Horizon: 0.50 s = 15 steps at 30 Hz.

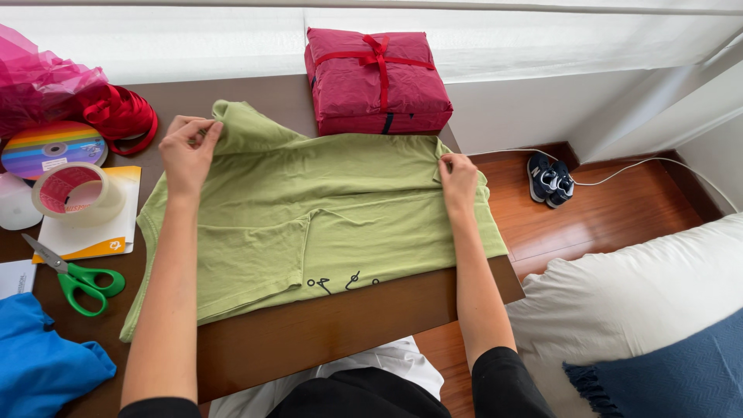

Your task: The person ties a red ribbon into a bow on a pink-wrapped gift, then folds a green t-shirt on the table. The person uses both hands to adjust the ribbon loops and folds the shirt in half multiple times.

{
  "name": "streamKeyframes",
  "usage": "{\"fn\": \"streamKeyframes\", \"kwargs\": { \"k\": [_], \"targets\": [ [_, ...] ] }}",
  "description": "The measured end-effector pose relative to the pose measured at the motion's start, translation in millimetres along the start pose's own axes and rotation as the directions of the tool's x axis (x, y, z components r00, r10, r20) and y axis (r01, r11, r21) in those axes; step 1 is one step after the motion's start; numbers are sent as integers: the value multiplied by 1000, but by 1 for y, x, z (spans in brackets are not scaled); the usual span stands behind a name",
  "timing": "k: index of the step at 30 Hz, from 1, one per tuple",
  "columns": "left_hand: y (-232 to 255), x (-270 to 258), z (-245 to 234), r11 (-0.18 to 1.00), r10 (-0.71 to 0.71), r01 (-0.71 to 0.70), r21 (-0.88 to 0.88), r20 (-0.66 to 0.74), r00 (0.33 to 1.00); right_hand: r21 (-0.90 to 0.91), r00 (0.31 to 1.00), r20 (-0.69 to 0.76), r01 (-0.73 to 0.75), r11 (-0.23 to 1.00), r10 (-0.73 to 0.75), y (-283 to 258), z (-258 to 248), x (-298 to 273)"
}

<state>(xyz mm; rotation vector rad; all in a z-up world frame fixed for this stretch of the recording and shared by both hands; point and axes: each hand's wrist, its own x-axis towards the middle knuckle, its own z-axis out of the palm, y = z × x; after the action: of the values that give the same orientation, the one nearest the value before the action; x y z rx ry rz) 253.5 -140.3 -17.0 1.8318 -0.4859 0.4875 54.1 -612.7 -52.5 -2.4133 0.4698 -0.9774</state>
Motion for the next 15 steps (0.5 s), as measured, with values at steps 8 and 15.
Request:
{"fn": "streamKeyframes", "kwargs": {
  "k": [8, 15],
  "targets": [
    [82, -63, -86, 959, 23, 3, -282, 88, 996, 264, 988, -27, -142, 954, 155, 8, -111, 2],
    [104, -141, -146, 998, 19, -36, 50, 303, 953, -56, 968, 240, -56, 997, 68, -4, -184, -65]
  ]
}}
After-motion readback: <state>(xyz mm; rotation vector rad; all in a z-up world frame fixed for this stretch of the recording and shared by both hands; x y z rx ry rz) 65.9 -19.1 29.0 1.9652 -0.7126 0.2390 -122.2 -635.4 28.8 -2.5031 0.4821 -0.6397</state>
